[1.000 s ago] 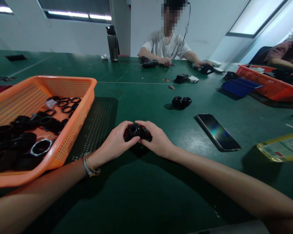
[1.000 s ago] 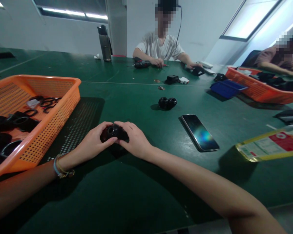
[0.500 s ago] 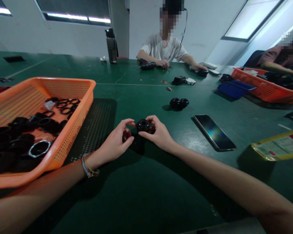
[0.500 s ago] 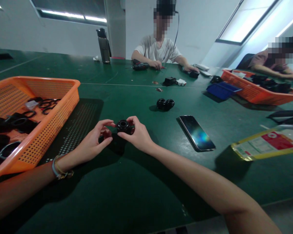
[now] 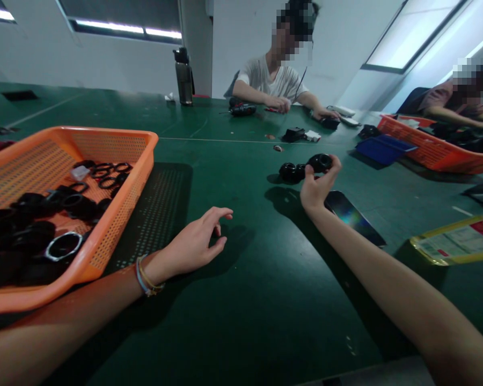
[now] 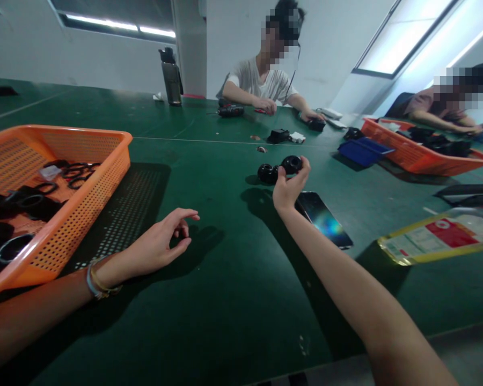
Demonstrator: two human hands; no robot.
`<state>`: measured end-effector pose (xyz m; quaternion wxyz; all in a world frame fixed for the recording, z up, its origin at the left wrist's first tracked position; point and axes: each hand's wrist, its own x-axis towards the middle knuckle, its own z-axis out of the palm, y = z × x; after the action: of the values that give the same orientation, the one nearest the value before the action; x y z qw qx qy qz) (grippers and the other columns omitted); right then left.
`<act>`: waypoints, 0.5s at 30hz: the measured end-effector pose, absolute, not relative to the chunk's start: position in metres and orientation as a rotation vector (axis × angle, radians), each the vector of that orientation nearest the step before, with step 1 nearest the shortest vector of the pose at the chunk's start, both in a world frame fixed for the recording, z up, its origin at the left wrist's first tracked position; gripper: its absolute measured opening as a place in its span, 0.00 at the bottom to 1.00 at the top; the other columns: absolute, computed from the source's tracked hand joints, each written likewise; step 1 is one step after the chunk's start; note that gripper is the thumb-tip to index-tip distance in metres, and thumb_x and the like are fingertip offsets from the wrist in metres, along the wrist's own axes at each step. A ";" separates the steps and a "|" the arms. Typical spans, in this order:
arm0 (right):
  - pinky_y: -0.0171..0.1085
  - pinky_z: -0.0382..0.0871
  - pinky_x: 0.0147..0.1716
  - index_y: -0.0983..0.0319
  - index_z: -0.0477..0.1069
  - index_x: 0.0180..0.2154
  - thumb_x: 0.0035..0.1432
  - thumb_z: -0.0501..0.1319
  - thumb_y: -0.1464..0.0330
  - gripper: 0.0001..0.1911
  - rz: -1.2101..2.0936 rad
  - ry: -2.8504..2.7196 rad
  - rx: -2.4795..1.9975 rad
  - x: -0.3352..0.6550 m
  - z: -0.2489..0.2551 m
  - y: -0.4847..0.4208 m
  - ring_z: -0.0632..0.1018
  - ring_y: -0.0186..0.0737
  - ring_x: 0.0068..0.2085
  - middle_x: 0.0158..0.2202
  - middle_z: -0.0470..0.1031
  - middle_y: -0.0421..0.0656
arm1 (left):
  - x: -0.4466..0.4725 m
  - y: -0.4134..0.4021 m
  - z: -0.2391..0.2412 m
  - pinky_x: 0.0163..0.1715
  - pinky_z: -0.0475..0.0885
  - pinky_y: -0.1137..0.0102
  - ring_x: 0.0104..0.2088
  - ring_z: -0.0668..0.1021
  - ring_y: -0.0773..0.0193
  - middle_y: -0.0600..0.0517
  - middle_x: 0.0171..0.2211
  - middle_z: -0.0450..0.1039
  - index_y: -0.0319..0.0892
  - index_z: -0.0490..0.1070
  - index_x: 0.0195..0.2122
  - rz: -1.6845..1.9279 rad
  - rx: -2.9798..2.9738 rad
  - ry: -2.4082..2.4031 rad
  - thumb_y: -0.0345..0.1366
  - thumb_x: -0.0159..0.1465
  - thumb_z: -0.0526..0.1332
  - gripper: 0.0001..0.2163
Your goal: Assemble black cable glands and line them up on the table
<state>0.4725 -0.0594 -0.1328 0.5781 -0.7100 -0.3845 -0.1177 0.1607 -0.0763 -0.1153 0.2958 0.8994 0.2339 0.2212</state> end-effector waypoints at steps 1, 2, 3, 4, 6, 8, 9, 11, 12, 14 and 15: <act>0.53 0.56 0.55 0.63 0.50 0.54 0.52 0.53 0.72 0.26 -0.301 -0.845 -1.665 0.480 -0.134 -0.057 0.62 0.51 0.57 0.54 0.56 0.55 | 0.161 -0.076 -0.115 0.33 0.70 0.67 0.32 0.72 0.67 0.47 0.46 0.66 0.42 0.55 0.51 0.583 2.401 0.620 0.29 0.59 0.53 0.18; 0.53 0.52 0.57 0.65 0.50 0.53 0.51 0.53 0.74 0.27 -0.313 -0.781 -1.669 0.486 -0.136 -0.055 0.61 0.51 0.58 0.54 0.56 0.55 | 0.161 -0.076 -0.115 0.33 0.70 0.67 0.31 0.72 0.67 0.47 0.46 0.66 0.42 0.55 0.51 0.581 2.407 0.617 0.29 0.59 0.53 0.18; 0.53 0.50 0.58 0.66 0.50 0.53 0.49 0.52 0.75 0.28 -0.311 -0.715 -1.681 0.490 -0.137 -0.053 0.59 0.51 0.59 0.54 0.56 0.55 | 0.161 -0.076 -0.115 0.33 0.70 0.67 0.31 0.72 0.67 0.47 0.45 0.66 0.42 0.55 0.51 0.580 2.413 0.615 0.28 0.59 0.53 0.18; 0.53 0.49 0.58 0.66 0.50 0.53 0.48 0.52 0.76 0.28 -0.303 -0.672 -1.685 0.494 -0.139 -0.051 0.58 0.51 0.60 0.54 0.56 0.55 | 0.161 -0.076 -0.115 0.32 0.70 0.67 0.31 0.71 0.67 0.47 0.45 0.66 0.42 0.55 0.51 0.578 2.420 0.612 0.28 0.59 0.53 0.18; 0.53 0.48 0.59 0.67 0.50 0.52 0.47 0.51 0.77 0.28 -0.305 -0.649 -1.683 0.498 -0.141 -0.049 0.58 0.51 0.60 0.54 0.55 0.55 | 0.161 -0.076 -0.116 0.32 0.70 0.68 0.31 0.71 0.67 0.47 0.44 0.66 0.42 0.55 0.51 0.575 2.434 0.608 0.28 0.59 0.53 0.18; 0.53 0.48 0.59 0.66 0.51 0.51 0.47 0.52 0.77 0.27 -0.312 -0.672 -1.683 0.500 -0.144 -0.047 0.59 0.51 0.59 0.54 0.56 0.55 | 0.161 -0.076 -0.116 0.33 0.70 0.68 0.31 0.71 0.67 0.47 0.43 0.66 0.41 0.55 0.50 0.566 2.447 0.608 0.28 0.59 0.53 0.18; 0.54 0.49 0.59 0.66 0.52 0.51 0.47 0.52 0.76 0.26 -0.315 -0.689 -1.686 0.501 -0.145 -0.046 0.59 0.52 0.59 0.53 0.56 0.55 | 0.161 -0.076 -0.116 0.33 0.70 0.68 0.31 0.71 0.67 0.47 0.43 0.66 0.41 0.56 0.50 0.561 2.452 0.607 0.28 0.59 0.53 0.18; 0.54 0.50 0.58 0.66 0.52 0.50 0.47 0.52 0.75 0.25 -0.318 -0.715 -1.693 0.503 -0.147 -0.045 0.61 0.53 0.58 0.53 0.57 0.56 | 0.161 -0.076 -0.116 0.34 0.70 0.68 0.32 0.71 0.67 0.48 0.42 0.66 0.41 0.56 0.51 0.551 2.462 0.607 0.29 0.59 0.53 0.18; 0.54 0.51 0.58 0.66 0.52 0.50 0.48 0.53 0.75 0.25 -0.320 -0.725 -1.698 0.506 -0.148 -0.044 0.61 0.53 0.58 0.52 0.57 0.56 | 0.161 -0.076 -0.116 0.34 0.70 0.68 0.32 0.71 0.67 0.48 0.42 0.66 0.41 0.56 0.51 0.547 2.466 0.606 0.29 0.59 0.53 0.18; 0.55 0.52 0.57 0.65 0.51 0.50 0.48 0.53 0.74 0.25 -0.328 -0.734 -1.713 0.511 -0.149 -0.043 0.62 0.53 0.57 0.52 0.58 0.56 | 0.161 -0.076 -0.116 0.34 0.71 0.68 0.32 0.71 0.67 0.48 0.42 0.66 0.41 0.56 0.51 0.546 2.476 0.603 0.29 0.59 0.53 0.17; 0.56 0.52 0.56 0.65 0.51 0.50 0.49 0.52 0.74 0.24 -0.336 -0.730 -1.724 0.514 -0.150 -0.042 0.62 0.54 0.57 0.52 0.58 0.56 | 0.161 -0.076 -0.115 0.35 0.71 0.68 0.32 0.71 0.67 0.48 0.41 0.66 0.41 0.56 0.51 0.545 2.482 0.601 0.29 0.59 0.53 0.17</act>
<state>0.5144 -0.0422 -0.1496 0.5807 -0.7378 -0.3126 -0.1437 0.1606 -0.0759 -0.1154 0.2623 0.9172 0.2221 0.2014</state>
